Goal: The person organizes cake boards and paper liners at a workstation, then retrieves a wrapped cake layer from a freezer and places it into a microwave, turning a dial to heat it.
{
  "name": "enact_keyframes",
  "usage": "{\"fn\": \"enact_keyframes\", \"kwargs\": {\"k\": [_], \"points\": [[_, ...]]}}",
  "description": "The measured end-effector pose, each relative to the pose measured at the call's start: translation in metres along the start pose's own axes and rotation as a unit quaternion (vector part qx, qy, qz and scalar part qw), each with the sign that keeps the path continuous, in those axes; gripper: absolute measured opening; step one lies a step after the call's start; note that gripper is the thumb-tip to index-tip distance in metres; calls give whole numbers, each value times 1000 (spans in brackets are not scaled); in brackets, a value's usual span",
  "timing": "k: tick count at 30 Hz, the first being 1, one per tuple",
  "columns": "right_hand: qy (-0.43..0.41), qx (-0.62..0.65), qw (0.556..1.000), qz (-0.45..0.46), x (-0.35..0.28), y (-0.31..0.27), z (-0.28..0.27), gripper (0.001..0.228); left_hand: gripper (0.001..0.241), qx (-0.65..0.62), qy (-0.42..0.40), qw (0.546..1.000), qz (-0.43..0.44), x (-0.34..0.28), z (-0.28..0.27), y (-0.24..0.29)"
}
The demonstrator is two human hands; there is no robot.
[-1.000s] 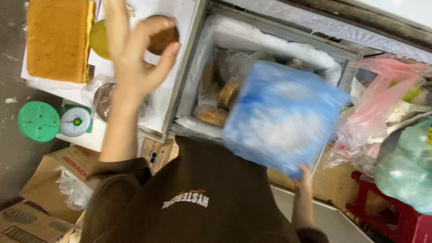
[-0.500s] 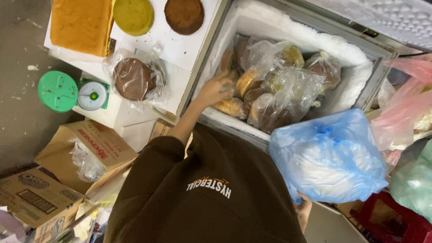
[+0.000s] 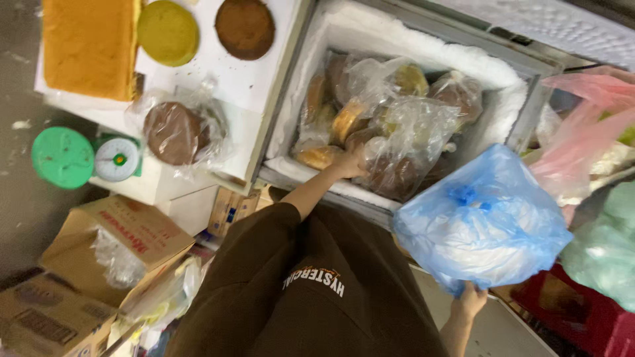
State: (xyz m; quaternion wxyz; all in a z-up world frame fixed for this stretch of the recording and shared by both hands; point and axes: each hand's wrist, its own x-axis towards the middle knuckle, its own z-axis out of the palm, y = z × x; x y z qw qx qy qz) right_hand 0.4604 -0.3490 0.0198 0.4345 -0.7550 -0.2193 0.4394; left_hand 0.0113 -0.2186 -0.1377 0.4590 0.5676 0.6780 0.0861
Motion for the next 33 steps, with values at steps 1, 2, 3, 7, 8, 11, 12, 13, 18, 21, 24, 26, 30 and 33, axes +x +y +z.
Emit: {"fn": "enact_keyframes", "kwargs": {"k": [1,2,3,7,8,11,12,13,18,21,24,26,30,33], "points": [[5,-3,1000,-1,2,0,-1,43,119,0,-2,1000,11,7,3,7],[8,-26,999,16,6,1,-1,41,125,-30,24,998,39,13,4,11],[16,-26,999,13,9,4,-2,41,130,-62,49,995,63,15,6,15],[-41,25,999,-11,14,8,-2,54,106,-52,23,998,-21,34,-9,22],[-50,31,998,1,15,7,-2,56,100,-44,39,998,-16,37,-13,24],[-36,22,999,6,19,5,-1,59,78,-45,63,997,-5,43,-21,22],[-31,21,999,7,20,5,-1,59,62,-55,74,996,-2,44,-21,22],[-48,25,999,4,21,4,-1,56,62,-55,70,996,-3,45,-20,24],[-58,15,998,9,27,6,0,52,42,-200,31,974,99,49,3,49],[-85,49,995,-6,24,3,3,54,50,-279,37,959,-21,49,2,54],[-59,55,997,0,20,4,2,54,98,-368,-120,908,-160,36,0,50],[-49,44,998,-1,20,4,4,53,102,-376,-153,904,-136,22,8,48],[-34,49,998,16,23,9,1,50,86,-321,-80,941,70,19,23,48],[-23,33,999,26,26,10,0,47,68,-262,18,954,146,21,22,41]]}}
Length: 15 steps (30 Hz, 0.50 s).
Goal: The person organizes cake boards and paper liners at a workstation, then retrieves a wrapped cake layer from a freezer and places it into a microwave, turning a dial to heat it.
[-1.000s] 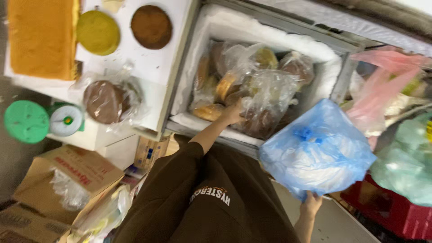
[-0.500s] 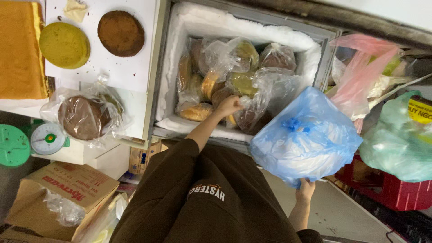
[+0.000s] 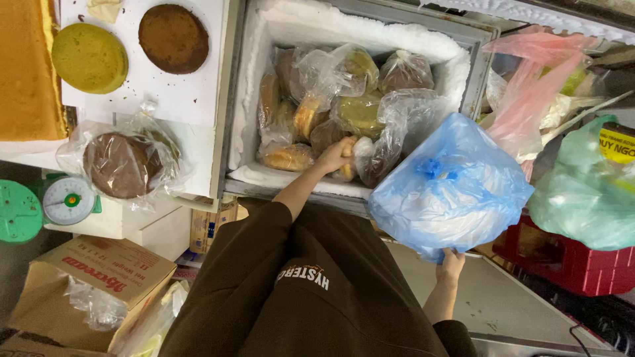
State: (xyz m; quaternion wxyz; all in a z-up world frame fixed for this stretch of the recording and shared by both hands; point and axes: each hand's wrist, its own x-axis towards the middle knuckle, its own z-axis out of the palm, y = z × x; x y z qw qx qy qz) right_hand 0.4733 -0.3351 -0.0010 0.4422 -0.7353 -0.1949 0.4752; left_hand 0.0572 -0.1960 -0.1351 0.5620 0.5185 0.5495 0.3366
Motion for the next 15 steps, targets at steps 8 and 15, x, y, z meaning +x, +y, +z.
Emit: {"fn": "enact_keyframes", "kwargs": {"k": [8,15], "points": [[-62,45,997,-10,-3,-2,-2,60,68,110,181,965,153,-44,-93,6],[-96,37,994,-20,10,-1,-2,62,49,-468,220,855,-34,-84,-181,38]]}}
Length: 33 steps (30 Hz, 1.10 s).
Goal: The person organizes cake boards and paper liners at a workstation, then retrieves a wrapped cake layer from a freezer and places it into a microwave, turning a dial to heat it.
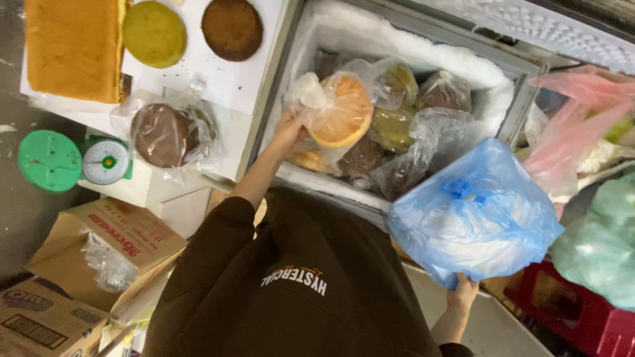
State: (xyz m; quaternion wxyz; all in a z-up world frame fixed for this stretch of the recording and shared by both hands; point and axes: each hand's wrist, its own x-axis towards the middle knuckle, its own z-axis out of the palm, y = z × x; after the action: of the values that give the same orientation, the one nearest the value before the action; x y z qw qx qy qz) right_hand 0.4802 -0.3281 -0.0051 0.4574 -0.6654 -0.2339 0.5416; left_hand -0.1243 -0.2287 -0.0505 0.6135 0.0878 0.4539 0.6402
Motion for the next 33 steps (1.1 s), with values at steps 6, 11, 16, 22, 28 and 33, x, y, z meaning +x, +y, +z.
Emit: {"fn": "enact_keyframes", "kwargs": {"k": [6,11,16,22,28,33], "points": [[3,-19,1000,-6,5,4,-4,50,58,67,-63,992,81,-26,51,28],[5,17,1000,-16,1,5,0,50,55,32,-203,969,139,-52,108,44],[2,-7,999,-41,-1,4,2,52,32,382,-192,732,531,-86,153,83],[-3,15,999,-51,-5,-4,11,50,26,486,-126,468,727,-122,169,112],[-3,13,998,-59,3,5,4,49,25,466,-113,513,712,-117,167,103],[26,-20,999,-17,-2,-1,7,50,36,291,-106,866,393,-97,147,76]]}}
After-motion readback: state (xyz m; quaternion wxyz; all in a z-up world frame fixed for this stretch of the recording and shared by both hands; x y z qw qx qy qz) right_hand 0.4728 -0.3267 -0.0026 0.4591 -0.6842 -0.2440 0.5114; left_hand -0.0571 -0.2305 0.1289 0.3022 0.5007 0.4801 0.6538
